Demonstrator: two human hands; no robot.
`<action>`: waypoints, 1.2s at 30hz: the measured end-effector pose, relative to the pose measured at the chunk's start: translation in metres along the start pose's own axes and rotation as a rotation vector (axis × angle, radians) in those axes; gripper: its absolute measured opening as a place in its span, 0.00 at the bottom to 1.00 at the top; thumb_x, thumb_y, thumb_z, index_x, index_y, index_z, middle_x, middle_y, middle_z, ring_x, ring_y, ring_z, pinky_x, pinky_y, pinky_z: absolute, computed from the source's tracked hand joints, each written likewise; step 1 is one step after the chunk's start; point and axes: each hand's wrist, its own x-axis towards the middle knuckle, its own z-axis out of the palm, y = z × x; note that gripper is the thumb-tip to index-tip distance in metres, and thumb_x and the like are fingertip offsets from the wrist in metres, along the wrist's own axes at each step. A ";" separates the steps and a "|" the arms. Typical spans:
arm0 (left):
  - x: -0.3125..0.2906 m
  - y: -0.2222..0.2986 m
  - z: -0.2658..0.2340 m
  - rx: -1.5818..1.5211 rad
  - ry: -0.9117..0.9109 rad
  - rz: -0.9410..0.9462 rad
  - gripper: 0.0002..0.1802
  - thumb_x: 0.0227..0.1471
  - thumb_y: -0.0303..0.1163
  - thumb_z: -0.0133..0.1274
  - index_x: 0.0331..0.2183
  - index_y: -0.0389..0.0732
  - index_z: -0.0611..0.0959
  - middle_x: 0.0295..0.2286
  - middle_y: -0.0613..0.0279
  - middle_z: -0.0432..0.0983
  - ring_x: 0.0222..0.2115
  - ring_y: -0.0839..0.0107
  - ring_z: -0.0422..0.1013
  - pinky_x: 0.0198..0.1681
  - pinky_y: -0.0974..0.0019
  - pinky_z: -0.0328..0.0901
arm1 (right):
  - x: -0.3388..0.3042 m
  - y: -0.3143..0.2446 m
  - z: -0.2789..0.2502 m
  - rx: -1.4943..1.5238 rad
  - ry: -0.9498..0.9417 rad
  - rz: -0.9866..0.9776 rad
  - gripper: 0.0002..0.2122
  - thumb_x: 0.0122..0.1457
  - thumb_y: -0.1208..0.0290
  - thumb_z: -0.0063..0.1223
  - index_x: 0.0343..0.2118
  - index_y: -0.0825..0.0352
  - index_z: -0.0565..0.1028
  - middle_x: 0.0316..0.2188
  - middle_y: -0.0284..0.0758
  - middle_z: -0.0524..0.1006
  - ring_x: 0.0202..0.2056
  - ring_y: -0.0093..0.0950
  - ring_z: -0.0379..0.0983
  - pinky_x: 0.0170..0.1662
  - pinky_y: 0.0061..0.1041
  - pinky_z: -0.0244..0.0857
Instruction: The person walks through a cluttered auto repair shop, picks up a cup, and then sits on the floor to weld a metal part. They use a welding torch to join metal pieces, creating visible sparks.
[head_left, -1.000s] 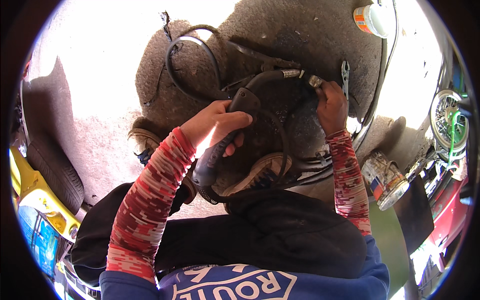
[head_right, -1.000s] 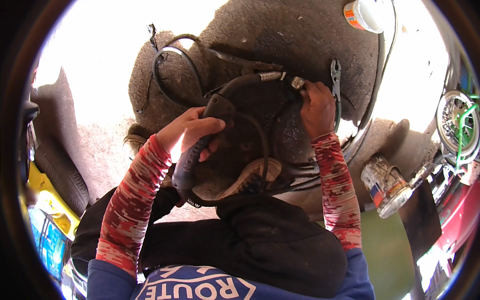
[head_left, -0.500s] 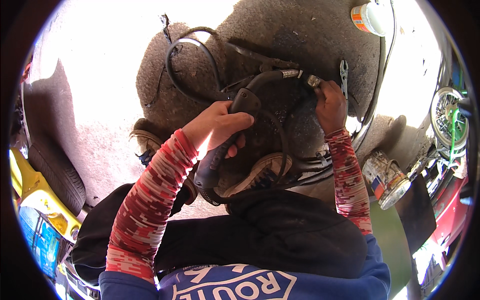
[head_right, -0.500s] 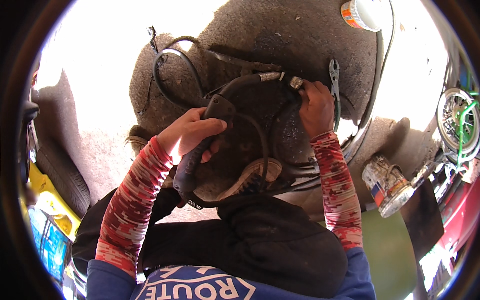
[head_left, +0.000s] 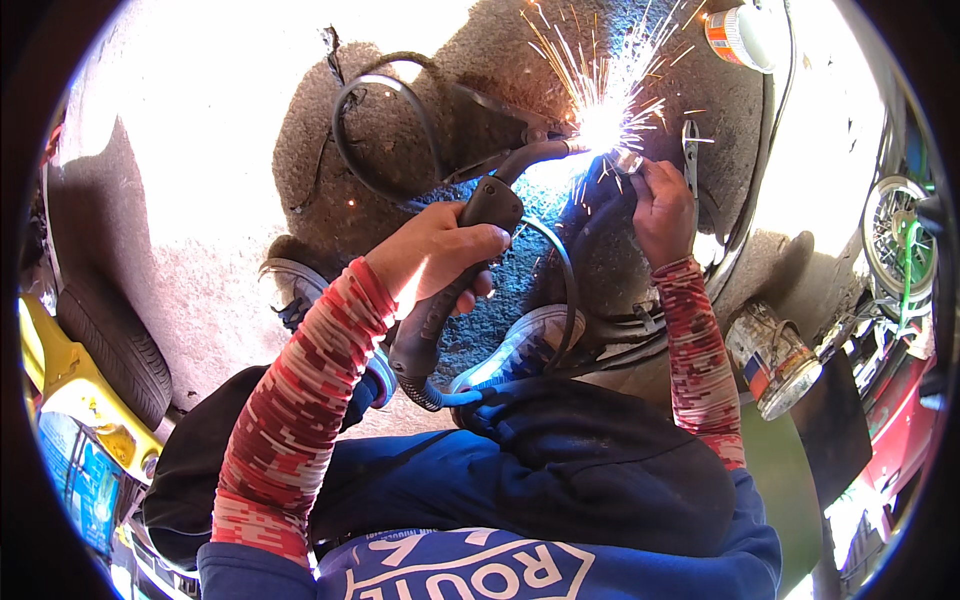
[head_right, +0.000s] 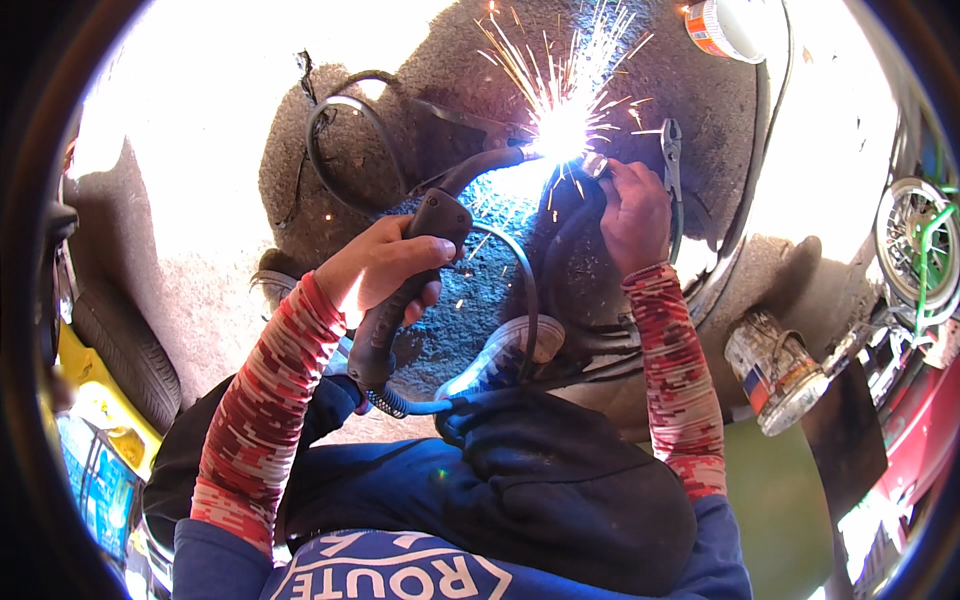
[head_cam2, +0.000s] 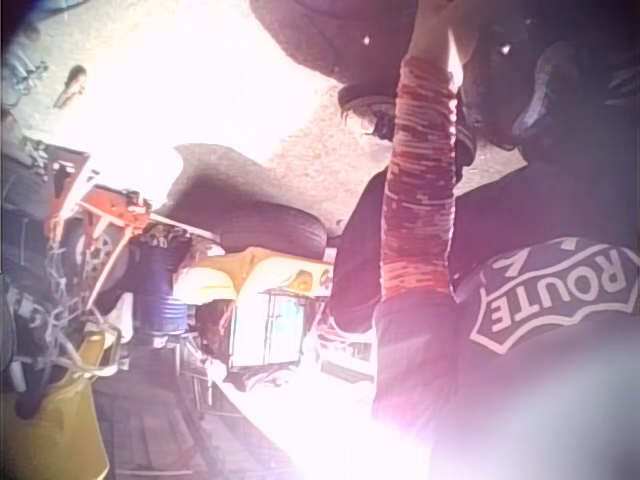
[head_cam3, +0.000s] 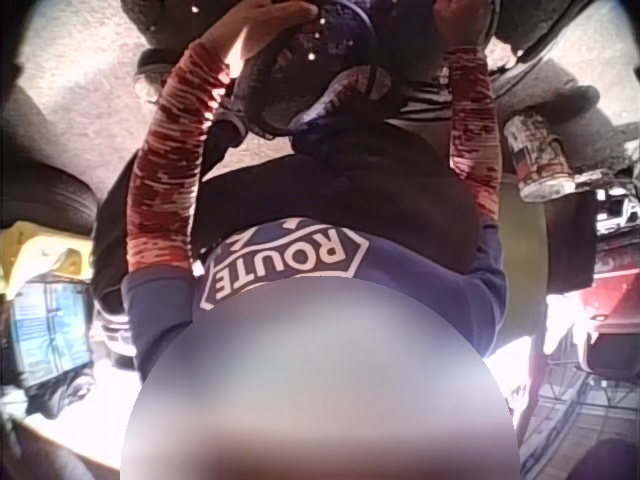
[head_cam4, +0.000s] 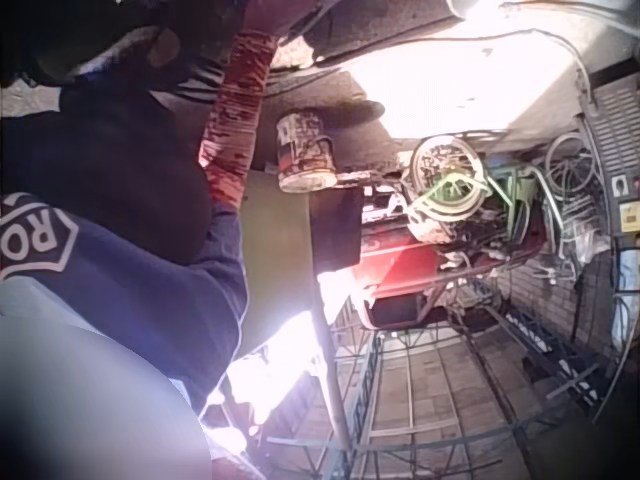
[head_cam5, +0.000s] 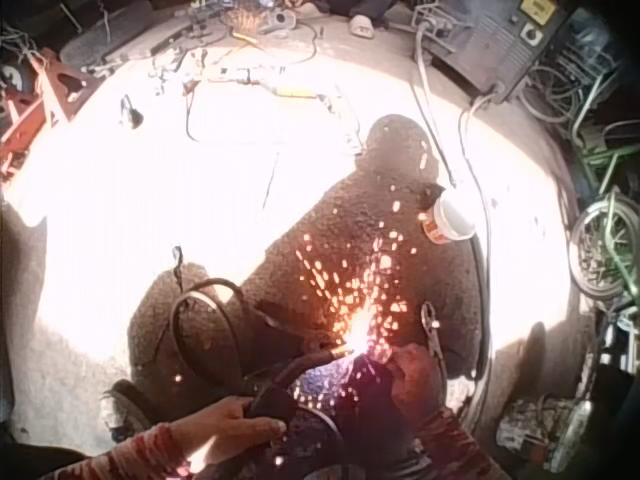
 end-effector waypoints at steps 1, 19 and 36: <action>0.001 0.002 -0.002 0.013 -0.013 -0.045 0.14 0.60 0.38 0.54 0.40 0.37 0.73 0.20 0.60 0.73 0.16 0.72 0.70 0.18 0.68 0.68 | 0.001 0.000 0.001 0.001 0.013 -0.016 0.10 0.56 0.78 0.57 0.42 0.68 0.80 0.30 0.39 0.75 0.35 0.42 0.73 0.40 0.39 0.67; 0.002 0.001 -0.004 0.025 -0.024 -0.032 0.18 0.57 0.42 0.58 0.39 0.38 0.75 0.21 0.60 0.76 0.15 0.72 0.72 0.18 0.70 0.68 | 0.000 -0.003 -0.002 -0.004 -0.047 0.053 0.10 0.58 0.76 0.57 0.43 0.68 0.80 0.31 0.40 0.76 0.36 0.41 0.74 0.41 0.38 0.68; -0.004 0.004 0.016 0.089 0.099 -0.045 0.15 0.60 0.38 0.55 0.41 0.37 0.75 0.22 0.63 0.72 0.18 0.76 0.70 0.20 0.71 0.68 | 0.002 -0.002 -0.002 -0.095 -0.077 0.061 0.11 0.57 0.77 0.57 0.43 0.70 0.79 0.34 0.42 0.77 0.38 0.44 0.74 0.42 0.40 0.69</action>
